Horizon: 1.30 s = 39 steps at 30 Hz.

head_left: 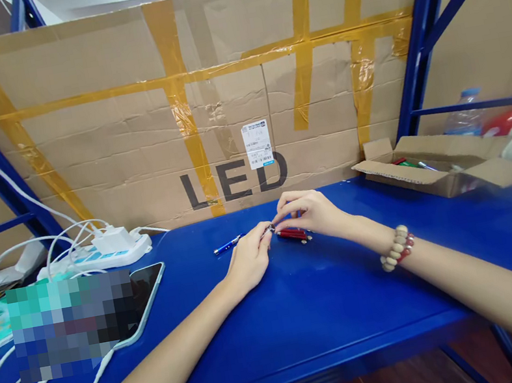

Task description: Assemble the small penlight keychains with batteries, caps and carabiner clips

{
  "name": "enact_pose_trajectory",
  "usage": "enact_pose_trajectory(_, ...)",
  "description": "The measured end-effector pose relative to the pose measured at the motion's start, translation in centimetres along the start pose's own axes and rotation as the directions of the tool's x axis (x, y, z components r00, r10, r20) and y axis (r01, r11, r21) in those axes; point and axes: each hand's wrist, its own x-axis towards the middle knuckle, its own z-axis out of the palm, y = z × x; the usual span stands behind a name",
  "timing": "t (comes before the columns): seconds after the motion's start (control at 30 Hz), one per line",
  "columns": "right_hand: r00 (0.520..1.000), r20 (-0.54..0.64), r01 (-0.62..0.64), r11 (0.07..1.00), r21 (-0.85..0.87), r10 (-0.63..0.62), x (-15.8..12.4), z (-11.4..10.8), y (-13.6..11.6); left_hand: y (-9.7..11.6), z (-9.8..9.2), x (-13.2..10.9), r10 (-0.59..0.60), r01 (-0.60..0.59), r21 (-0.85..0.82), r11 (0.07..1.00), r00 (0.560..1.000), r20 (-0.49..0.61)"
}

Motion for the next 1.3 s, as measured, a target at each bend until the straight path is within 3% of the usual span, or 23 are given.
enact_pose_trajectory(0.13, 0.999, 0.02, 0.041, 0.998, -0.042, -0.041, -0.06, -0.13, -0.14, 0.04, -0.01, -0.06, 0.003, -0.003, 0.012, 1.0, 1.0, 0.011)
enact_pose_trajectory(0.53, 1.0, 0.017, 0.001, 0.991, -0.133, 0.001, -0.17, -0.04, 0.08, 0.29, -0.14, -0.35, -0.031, 0.029, 0.081, 0.996, 0.999, 0.032)
enact_pose_trajectory(1.3, 0.999, 0.037, 0.025, 0.998, -0.066, -0.023, -0.43, 0.7, 0.6, 0.22, -0.21, -0.34, -0.059, 0.055, 0.08, 0.995, 0.997, 0.049)
